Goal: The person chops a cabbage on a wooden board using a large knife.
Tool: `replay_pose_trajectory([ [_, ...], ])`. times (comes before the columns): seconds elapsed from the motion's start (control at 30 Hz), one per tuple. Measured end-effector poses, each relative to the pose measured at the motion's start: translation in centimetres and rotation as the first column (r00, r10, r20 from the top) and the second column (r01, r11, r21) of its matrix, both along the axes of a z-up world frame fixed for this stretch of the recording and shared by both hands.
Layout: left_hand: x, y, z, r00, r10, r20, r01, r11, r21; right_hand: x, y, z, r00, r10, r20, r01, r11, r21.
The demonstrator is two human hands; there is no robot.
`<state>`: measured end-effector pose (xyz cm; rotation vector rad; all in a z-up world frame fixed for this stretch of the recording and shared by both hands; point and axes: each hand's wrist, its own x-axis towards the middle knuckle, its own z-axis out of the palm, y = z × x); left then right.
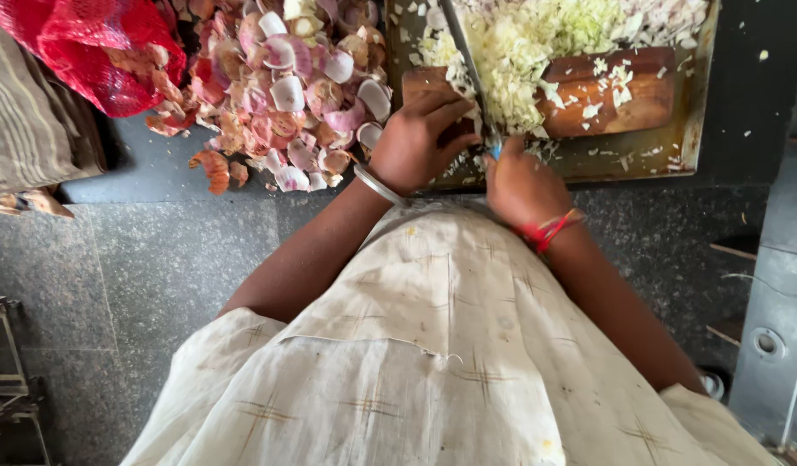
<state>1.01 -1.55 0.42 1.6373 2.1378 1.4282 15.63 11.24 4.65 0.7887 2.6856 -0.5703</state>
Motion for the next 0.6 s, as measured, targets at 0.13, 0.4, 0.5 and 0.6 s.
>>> replay_pose_trajectory([
  [0.13, -0.1, 0.1, -0.5, 0.999, -0.003, -0.037, 0.002, 0.999, -0.047, 0.9, 2.1, 0.5, 1.0, 0.012, 0.029, -0.01, 0.997, -0.074],
  [0.4, -0.4, -0.1, -0.9, 1.0, 0.018, 0.0, -0.018, 1.0, 0.0, -0.1, 1.4, -1.0, 1.0, 0.013, 0.007, -0.012, 0.996, -0.09],
  [0.5, -0.6, -0.2, -0.5, 0.999, 0.0, 0.04, 0.002, 0.999, -0.053, 2.4, 2.4, 1.3, 0.994, 0.028, -0.109, -0.03, 0.999, -0.021],
  [0.6, -0.9, -0.2, 0.1, 0.999, -0.025, 0.045, 0.027, 0.999, -0.026, 1.4, 1.0, 0.4, 0.981, -0.062, 0.183, 0.074, 0.995, -0.06],
])
